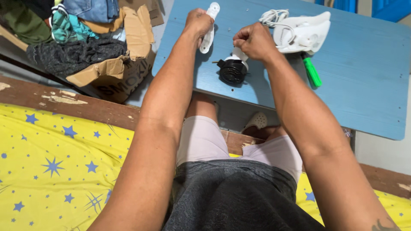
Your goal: The person disassembles a small white electric fan on a blue table. They remove the fan blades, use a green screwdriver to loosen screws on the motor housing and stand, and separate the components, leaving the parts laid out on the table.
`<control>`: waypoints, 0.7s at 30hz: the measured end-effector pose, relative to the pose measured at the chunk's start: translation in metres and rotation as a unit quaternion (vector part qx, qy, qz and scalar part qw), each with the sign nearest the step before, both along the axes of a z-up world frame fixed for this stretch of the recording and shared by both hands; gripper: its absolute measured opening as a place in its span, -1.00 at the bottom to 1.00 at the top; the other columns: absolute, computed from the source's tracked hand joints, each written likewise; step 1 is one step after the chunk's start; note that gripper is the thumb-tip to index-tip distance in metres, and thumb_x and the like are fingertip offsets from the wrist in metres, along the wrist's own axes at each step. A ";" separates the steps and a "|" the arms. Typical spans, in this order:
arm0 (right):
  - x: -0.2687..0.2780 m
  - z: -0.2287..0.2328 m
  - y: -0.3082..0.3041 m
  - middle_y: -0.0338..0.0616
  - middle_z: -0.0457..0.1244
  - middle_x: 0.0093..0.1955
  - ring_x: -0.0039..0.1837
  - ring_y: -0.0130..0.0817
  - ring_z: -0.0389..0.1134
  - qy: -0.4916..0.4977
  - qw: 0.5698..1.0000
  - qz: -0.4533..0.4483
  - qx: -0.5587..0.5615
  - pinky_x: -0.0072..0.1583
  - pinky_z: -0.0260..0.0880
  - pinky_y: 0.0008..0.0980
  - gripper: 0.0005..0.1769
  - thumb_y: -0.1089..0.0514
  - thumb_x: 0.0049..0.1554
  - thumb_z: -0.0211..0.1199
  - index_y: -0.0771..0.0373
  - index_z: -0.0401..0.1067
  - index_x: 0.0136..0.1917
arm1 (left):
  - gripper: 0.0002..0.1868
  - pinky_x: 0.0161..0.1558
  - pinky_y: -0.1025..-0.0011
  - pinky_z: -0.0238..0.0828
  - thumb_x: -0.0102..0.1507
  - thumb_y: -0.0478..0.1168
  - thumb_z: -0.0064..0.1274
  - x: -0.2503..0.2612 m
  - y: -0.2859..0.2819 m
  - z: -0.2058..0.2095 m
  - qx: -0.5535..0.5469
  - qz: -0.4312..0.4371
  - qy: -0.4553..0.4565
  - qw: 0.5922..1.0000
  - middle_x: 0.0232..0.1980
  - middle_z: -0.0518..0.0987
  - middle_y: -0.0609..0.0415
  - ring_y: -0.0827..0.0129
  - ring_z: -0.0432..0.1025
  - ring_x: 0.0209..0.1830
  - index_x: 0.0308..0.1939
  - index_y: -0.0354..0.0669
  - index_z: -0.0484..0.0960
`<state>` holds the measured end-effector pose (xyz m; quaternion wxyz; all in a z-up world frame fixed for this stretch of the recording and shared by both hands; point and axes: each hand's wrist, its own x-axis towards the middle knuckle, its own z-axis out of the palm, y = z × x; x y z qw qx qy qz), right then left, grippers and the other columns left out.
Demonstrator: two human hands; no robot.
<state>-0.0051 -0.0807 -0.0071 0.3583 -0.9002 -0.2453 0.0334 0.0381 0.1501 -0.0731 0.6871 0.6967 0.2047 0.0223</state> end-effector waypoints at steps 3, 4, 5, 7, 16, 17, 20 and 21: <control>0.013 0.004 0.014 -0.07 0.45 -0.12 -0.09 -0.27 0.46 -0.025 0.991 0.059 -0.117 0.04 0.45 -0.24 -0.85 0.18 0.07 0.46 0.12 0.67 -0.04 | -0.78 -0.38 0.25 0.55 0.16 -0.35 0.06 -0.008 0.006 -0.012 0.023 -0.019 0.054 0.998 -0.28 0.65 -0.06 0.27 0.58 -0.35 -0.12 -0.24 0.63; 0.017 0.004 0.021 -0.08 0.45 -0.11 -0.07 -0.26 0.46 -0.018 0.987 0.078 -0.138 0.07 0.45 -0.23 -0.84 0.19 0.07 0.46 0.11 0.67 -0.03 | -0.79 -0.39 0.23 0.54 0.16 -0.36 0.07 -0.010 0.008 -0.014 0.006 -0.019 0.049 0.999 -0.28 0.65 -0.09 0.24 0.57 -0.35 -0.12 -0.27 0.62; 0.022 0.005 0.029 -0.09 0.45 -0.10 -0.06 -0.24 0.46 -0.011 0.982 0.098 -0.159 0.09 0.44 -0.23 -0.82 0.20 0.06 0.46 0.10 0.67 -0.02 | -0.79 -0.40 0.21 0.53 0.16 -0.37 0.08 -0.012 0.008 -0.017 -0.011 -0.019 0.044 0.999 -0.28 0.64 -0.11 0.21 0.56 -0.36 -0.12 -0.31 0.61; 0.027 0.005 0.044 -0.17 0.46 -0.09 -0.03 -0.28 0.47 0.024 0.973 0.134 -0.187 0.11 0.45 -0.26 -0.80 0.22 0.03 0.44 0.06 0.68 -0.03 | -0.79 -0.41 0.19 0.52 0.17 -0.37 0.09 -0.014 0.011 -0.019 -0.033 -0.016 0.046 0.998 -0.28 0.62 -0.13 0.18 0.55 -0.36 -0.12 -0.33 0.60; 0.012 0.020 0.079 -0.30 0.48 -0.13 0.00 -0.34 0.45 0.120 0.925 0.143 -0.330 0.08 0.40 -0.22 -0.77 0.01 -0.16 0.61 0.01 0.68 -0.20 | -0.77 -0.46 0.14 0.49 0.15 -0.41 0.08 -0.020 0.010 -0.010 -0.023 -0.034 0.074 0.996 -0.29 0.59 -0.09 0.16 0.53 -0.37 -0.10 -0.29 0.56; 0.010 0.021 0.080 -0.28 0.47 -0.13 0.00 -0.30 0.46 0.114 0.921 0.140 -0.346 0.07 0.41 -0.20 -0.74 -0.01 -0.17 0.62 0.02 0.66 -0.20 | -0.77 -0.46 0.16 0.50 0.15 -0.41 0.08 -0.020 0.010 -0.009 -0.020 -0.034 0.079 0.996 -0.30 0.60 -0.08 0.18 0.54 -0.37 -0.11 -0.27 0.56; 0.009 0.014 0.083 -0.25 0.47 -0.14 -0.01 -0.26 0.47 0.105 0.914 0.150 -0.362 0.07 0.44 -0.16 -0.79 0.00 -0.14 0.58 0.03 0.65 -0.22 | -0.76 -0.44 0.18 0.56 0.14 -0.42 0.09 -0.020 0.008 -0.006 -0.027 -0.032 0.075 0.996 -0.29 0.62 -0.07 0.19 0.56 -0.36 -0.11 -0.26 0.57; 0.011 0.009 0.083 -0.25 0.48 -0.15 -0.01 -0.26 0.48 0.103 0.913 0.155 -0.362 0.08 0.45 -0.15 -0.82 0.01 -0.12 0.56 0.04 0.65 -0.23 | -0.75 -0.43 0.18 0.58 0.13 -0.43 0.09 -0.021 0.007 -0.005 -0.032 -0.030 0.069 0.997 -0.28 0.62 -0.07 0.19 0.57 -0.35 -0.11 -0.26 0.57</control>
